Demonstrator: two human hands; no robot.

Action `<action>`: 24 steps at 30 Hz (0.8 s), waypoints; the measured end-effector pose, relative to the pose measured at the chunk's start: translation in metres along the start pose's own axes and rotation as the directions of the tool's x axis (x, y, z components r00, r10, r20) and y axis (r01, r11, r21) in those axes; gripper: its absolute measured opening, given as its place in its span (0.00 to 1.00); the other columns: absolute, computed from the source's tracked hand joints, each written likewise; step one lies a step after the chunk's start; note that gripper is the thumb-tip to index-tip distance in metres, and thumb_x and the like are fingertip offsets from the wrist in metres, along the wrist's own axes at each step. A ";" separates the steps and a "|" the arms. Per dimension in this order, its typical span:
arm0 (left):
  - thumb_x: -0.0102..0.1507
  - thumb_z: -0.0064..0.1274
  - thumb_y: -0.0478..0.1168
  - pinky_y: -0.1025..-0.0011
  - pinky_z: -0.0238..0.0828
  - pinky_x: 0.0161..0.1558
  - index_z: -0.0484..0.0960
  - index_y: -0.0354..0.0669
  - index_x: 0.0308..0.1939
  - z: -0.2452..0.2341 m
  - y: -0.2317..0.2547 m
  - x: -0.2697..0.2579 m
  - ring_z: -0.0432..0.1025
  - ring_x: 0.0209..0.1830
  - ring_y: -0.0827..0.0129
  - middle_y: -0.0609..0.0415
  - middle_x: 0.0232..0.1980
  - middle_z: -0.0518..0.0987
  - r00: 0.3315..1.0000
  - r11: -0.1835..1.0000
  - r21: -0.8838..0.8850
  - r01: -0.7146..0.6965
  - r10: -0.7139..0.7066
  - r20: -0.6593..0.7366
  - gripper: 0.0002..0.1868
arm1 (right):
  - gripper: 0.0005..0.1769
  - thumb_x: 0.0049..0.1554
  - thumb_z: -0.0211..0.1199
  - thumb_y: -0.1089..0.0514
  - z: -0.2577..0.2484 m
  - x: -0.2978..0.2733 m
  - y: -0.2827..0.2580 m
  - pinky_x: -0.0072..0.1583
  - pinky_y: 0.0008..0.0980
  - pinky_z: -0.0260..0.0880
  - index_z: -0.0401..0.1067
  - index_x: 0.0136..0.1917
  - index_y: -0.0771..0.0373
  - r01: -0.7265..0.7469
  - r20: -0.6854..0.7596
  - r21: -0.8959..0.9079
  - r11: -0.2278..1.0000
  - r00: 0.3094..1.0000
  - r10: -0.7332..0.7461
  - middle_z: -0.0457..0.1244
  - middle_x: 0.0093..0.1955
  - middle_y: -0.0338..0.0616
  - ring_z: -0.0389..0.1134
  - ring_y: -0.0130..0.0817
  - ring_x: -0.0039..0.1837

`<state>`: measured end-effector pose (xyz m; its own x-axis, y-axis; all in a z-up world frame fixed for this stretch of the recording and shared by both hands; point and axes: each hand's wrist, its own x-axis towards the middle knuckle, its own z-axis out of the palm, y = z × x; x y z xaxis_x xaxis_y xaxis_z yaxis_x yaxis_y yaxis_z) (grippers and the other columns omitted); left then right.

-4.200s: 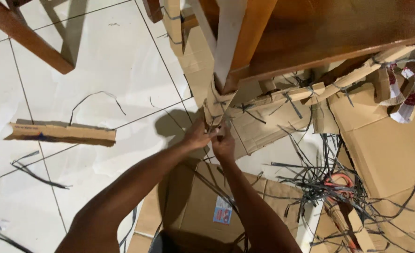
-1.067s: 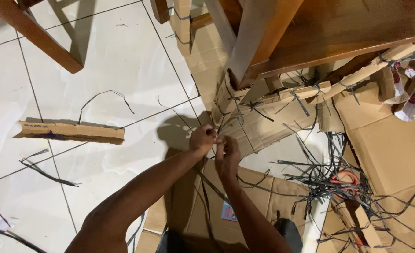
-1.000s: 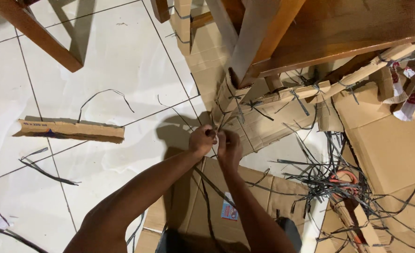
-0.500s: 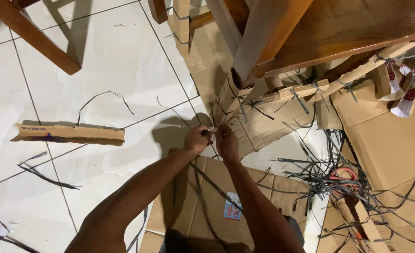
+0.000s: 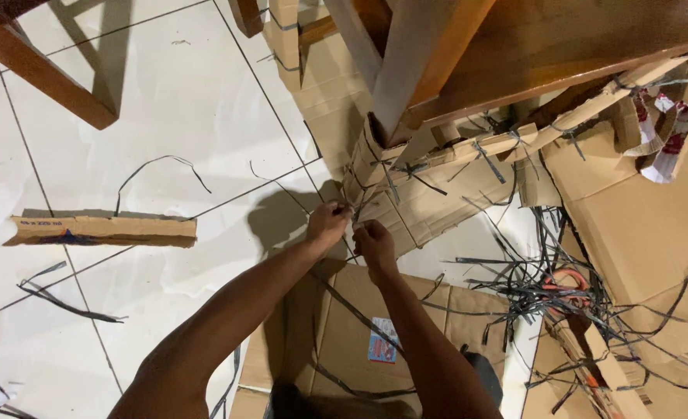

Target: Wrapping chair legs with protective cardboard and securing them with plastic ties

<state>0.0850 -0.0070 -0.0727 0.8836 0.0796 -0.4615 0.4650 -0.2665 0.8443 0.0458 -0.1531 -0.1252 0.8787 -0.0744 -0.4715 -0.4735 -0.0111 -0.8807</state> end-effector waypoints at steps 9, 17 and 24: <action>0.63 0.53 0.49 0.53 0.72 0.54 0.82 0.32 0.56 -0.007 0.018 -0.022 0.78 0.53 0.45 0.39 0.44 0.85 0.998 0.998 0.018 0.056 -0.057 0.031 0.25 | 0.11 0.60 0.63 0.55 -0.013 0.083 0.072 0.58 0.52 0.70 0.74 0.50 0.65 0.176 0.160 -0.589 0.788 0.982 -0.100 0.66 0.47 0.57 0.70 0.59 0.56; 0.64 0.52 0.50 0.57 0.74 0.45 0.84 0.34 0.53 -0.004 0.013 -0.016 0.81 0.44 0.52 0.44 0.38 0.87 0.998 0.999 -0.004 0.053 -0.053 0.028 0.23 | 0.04 0.49 0.65 0.62 -0.002 0.023 -0.027 0.65 0.51 0.68 0.75 0.41 0.57 0.107 0.102 -0.629 0.770 0.993 -0.055 0.68 0.40 0.46 0.72 0.46 0.54; 0.65 0.51 0.49 0.64 0.74 0.41 0.81 0.35 0.54 -0.001 -0.015 0.007 0.81 0.34 0.66 0.52 0.34 0.87 0.995 0.993 0.068 0.094 -0.095 0.013 0.22 | 0.07 0.47 0.58 0.61 0.028 -0.018 -0.059 0.72 0.56 0.52 0.65 0.42 0.57 -0.171 -0.039 0.367 0.914 0.979 0.199 0.58 0.40 0.38 0.63 0.38 0.58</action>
